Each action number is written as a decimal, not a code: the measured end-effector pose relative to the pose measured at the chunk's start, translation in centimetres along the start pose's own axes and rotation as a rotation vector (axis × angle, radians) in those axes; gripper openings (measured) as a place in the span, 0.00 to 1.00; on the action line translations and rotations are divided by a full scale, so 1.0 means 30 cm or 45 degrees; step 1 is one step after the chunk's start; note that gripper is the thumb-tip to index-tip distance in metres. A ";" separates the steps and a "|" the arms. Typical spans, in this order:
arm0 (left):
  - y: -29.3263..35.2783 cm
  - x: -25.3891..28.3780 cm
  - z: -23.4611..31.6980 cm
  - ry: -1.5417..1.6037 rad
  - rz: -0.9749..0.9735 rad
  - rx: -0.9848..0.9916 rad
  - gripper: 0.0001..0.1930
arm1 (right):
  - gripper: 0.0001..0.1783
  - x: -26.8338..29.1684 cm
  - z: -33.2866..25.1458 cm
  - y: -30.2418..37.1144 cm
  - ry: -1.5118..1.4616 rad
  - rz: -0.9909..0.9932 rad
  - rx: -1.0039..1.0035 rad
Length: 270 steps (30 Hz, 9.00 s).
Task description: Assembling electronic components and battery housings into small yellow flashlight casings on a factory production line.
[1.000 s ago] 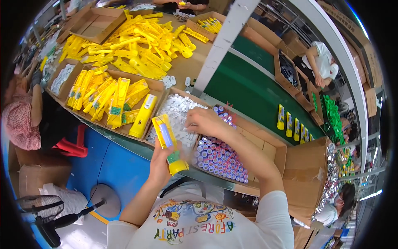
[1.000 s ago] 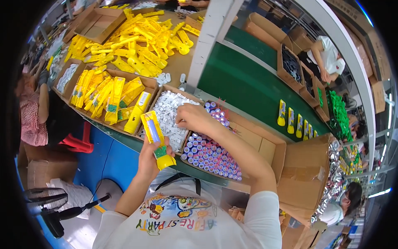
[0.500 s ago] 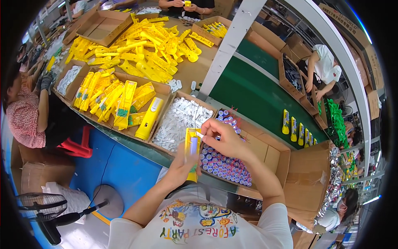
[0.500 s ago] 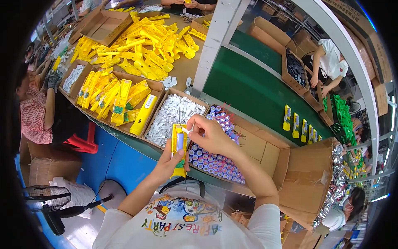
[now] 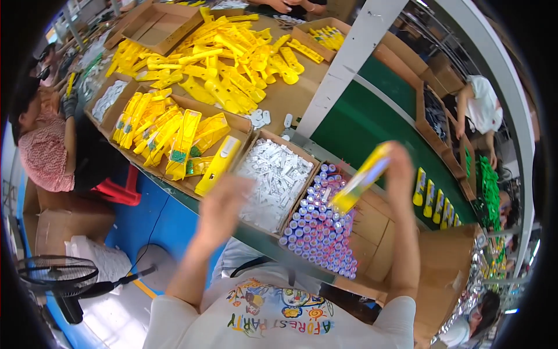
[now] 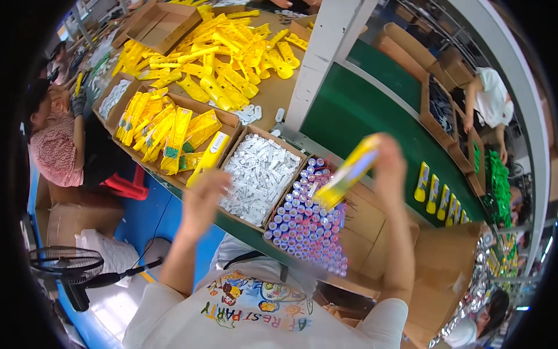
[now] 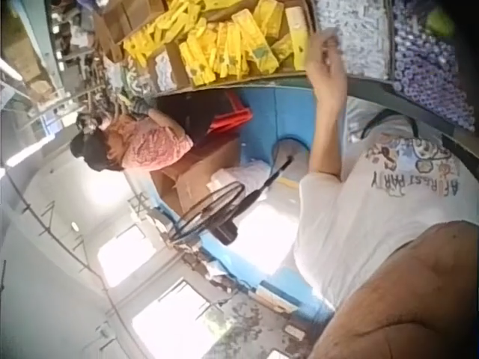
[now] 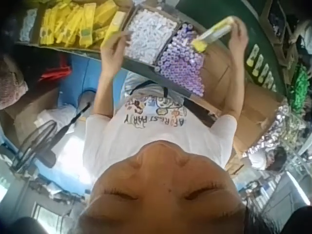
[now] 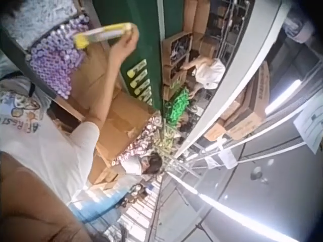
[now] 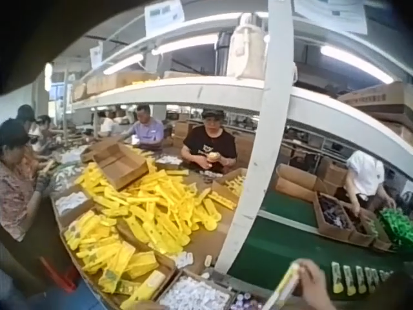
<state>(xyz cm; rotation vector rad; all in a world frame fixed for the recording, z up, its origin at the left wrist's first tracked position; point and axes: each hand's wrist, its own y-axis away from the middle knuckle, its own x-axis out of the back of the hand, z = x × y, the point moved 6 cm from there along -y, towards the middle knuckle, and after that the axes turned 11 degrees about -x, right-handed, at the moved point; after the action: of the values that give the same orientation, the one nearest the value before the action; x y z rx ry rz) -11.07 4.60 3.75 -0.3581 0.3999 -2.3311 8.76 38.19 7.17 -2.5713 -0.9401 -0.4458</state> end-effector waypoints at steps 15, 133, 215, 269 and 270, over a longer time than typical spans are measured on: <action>-0.060 0.109 -0.162 1.438 0.054 0.482 0.36 | 0.18 -0.075 0.028 -0.032 0.088 -0.381 -0.185; 0.222 -0.465 0.071 0.886 -0.439 0.358 0.18 | 0.17 0.029 0.255 0.462 1.268 0.206 -0.445; 0.185 -0.383 0.026 0.857 -0.381 0.349 0.27 | 0.22 -0.498 -0.211 0.425 -0.664 -0.706 -0.661; 0.126 -0.321 0.047 1.379 0.120 0.782 0.27 | 0.07 -0.412 -0.123 0.494 -0.787 -0.530 -0.821; 0.127 -0.328 0.051 1.573 0.113 0.733 0.33 | 0.06 -0.406 -0.143 0.487 -0.771 -0.457 -0.743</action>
<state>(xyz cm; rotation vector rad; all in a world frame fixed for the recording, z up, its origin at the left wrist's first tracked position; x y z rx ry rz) -1.32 8.69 2.33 1.3835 0.2532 -2.1823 8.91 19.22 2.64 -3.1455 -1.7091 -0.0027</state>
